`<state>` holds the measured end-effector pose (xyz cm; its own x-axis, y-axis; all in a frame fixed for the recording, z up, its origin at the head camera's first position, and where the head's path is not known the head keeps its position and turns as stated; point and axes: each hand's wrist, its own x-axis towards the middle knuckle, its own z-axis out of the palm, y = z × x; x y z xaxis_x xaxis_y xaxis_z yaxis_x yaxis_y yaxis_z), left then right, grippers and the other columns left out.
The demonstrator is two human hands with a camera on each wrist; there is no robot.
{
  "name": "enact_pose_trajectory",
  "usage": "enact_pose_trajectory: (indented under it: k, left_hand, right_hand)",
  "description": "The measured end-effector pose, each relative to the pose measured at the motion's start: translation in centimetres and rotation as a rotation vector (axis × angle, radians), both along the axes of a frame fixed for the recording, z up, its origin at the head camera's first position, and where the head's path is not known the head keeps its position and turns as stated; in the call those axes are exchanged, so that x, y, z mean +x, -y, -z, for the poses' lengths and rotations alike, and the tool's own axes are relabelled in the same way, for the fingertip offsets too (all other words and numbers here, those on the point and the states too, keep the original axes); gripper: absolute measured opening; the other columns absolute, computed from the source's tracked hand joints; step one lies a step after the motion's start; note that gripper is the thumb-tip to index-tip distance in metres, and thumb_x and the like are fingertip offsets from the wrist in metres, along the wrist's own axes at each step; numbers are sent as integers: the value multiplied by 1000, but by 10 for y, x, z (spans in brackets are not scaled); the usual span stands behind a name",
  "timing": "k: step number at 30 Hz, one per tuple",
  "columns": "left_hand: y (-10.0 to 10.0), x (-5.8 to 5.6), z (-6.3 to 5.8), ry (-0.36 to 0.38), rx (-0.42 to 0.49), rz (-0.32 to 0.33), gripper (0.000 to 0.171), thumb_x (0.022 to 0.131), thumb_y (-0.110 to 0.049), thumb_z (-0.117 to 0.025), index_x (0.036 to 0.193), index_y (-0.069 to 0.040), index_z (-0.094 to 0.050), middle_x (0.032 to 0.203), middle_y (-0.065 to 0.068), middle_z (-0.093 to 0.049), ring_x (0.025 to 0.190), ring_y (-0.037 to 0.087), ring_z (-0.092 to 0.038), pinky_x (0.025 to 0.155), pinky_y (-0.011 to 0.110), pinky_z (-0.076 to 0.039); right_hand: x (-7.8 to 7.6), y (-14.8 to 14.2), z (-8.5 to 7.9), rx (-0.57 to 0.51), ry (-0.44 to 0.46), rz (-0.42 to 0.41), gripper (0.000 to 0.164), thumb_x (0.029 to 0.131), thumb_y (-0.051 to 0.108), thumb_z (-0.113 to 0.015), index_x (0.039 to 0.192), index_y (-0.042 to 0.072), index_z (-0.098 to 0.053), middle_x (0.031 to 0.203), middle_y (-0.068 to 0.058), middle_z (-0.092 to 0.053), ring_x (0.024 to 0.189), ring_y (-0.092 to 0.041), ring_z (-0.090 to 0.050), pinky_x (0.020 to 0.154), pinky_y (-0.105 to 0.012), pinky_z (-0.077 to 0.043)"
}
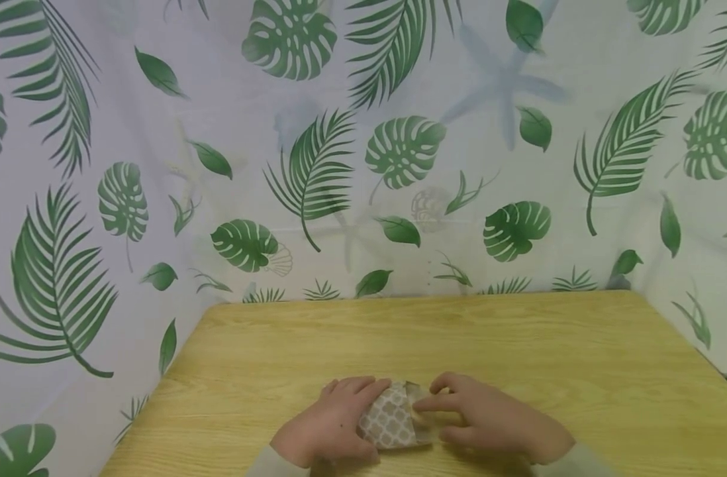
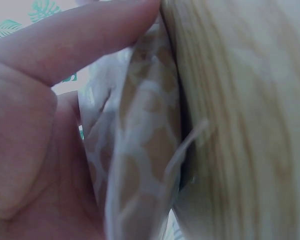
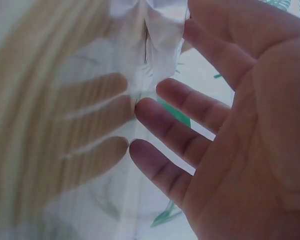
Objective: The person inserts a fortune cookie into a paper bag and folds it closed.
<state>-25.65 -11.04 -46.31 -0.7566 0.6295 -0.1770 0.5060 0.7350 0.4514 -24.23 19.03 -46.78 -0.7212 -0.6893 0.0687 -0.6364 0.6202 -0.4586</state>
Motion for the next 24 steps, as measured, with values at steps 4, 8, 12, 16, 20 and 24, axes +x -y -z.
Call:
enact_pose_trajectory:
  k: [4, 8, 12, 16, 20, 24]
  left_hand:
    - [1, -1, 0, -9, -1, 1, 102, 75, -42, -87, 159, -37, -29, 160, 0, -33, 147, 23, -29, 117, 63, -17]
    - [2, -1, 1, -14, 6, 0, 104, 74, -43, -87, 159, -37, -28, 160, 1, -33, 146, 24, -30, 117, 62, -18]
    - [2, 0, 1, -15, 11, -3, 104, 74, -42, -87, 160, -37, -27, 160, -1, -33, 146, 24, -30, 117, 62, -19]
    - [0, -1, 1, -31, 22, -22, 103, 73, -37, -85, 159, -37, -29, 156, -7, -37, 143, 24, -34, 116, 58, -26]
    - [-2, -1, 1, -46, 38, -46, 103, 72, -36, -84, 159, -35, -30, 152, -8, -42, 140, 24, -37, 115, 54, -30]
    - [-4, -1, 0, -54, 68, -67, 103, 73, -38, -84, 160, -33, -30, 151, -7, -43, 138, 23, -39, 113, 53, -32]
  right_hand:
    - [-2, 6, -1, -11, -8, -34, 43, 96, 37, -69, 139, 39, -62, 130, 1, -53, 107, -14, -55, 86, -42, -54]
    - [-3, 5, -2, -15, 38, 2, 47, 96, 35, -68, 142, 38, -59, 131, 4, -53, 109, -15, -56, 89, -44, -53]
    - [-4, -3, -3, -26, 76, 104, 42, 97, 35, -67, 138, 32, -62, 129, 9, -56, 111, -15, -58, 93, -47, -53]
    - [-6, -11, -4, -33, 76, 179, 36, 98, 34, -67, 130, 19, -66, 124, 7, -61, 111, -19, -60, 94, -49, -52]
    - [-5, -12, -5, -88, 140, 183, 36, 99, 33, -66, 128, 13, -66, 121, 4, -65, 110, -21, -62, 93, -49, -51]
    - [-1, -7, -7, -167, 214, 165, 36, 101, 36, -62, 131, 16, -64, 120, 7, -65, 104, -15, -62, 88, -42, -54]
